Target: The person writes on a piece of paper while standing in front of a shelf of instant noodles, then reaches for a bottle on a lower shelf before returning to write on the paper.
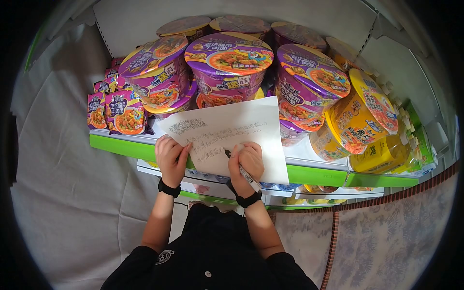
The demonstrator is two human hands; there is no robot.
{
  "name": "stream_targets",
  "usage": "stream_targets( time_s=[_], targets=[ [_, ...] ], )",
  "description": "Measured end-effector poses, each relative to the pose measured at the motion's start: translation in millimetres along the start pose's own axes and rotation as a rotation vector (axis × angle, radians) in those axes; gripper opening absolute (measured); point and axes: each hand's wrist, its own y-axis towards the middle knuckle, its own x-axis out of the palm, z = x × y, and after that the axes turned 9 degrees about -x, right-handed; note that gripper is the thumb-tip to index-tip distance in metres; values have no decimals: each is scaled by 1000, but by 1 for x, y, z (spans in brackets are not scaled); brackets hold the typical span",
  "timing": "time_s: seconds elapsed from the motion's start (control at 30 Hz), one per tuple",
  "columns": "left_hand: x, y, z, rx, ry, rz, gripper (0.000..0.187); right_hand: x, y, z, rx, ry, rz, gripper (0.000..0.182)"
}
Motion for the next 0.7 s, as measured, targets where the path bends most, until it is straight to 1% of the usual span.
stream_targets(
  time_s=[0.3, 0.4, 0.5, 0.7],
  targets=[
    [1, -1, -1, -2, -1, 4, 13, 0, 0, -1, 21, 10, -3, 30],
    [1, 0, 0, -2, 0, 2, 13, -1, 0, -1, -21, -6, -26, 31],
    [0, 0, 0, 0, 1, 4, 13, -1, -1, 0, 22, 24, 13, 31],
    [0, 0, -1, 5, -10, -4, 12, -1, -1, -1, -13, 16, 7, 31]
  ],
)
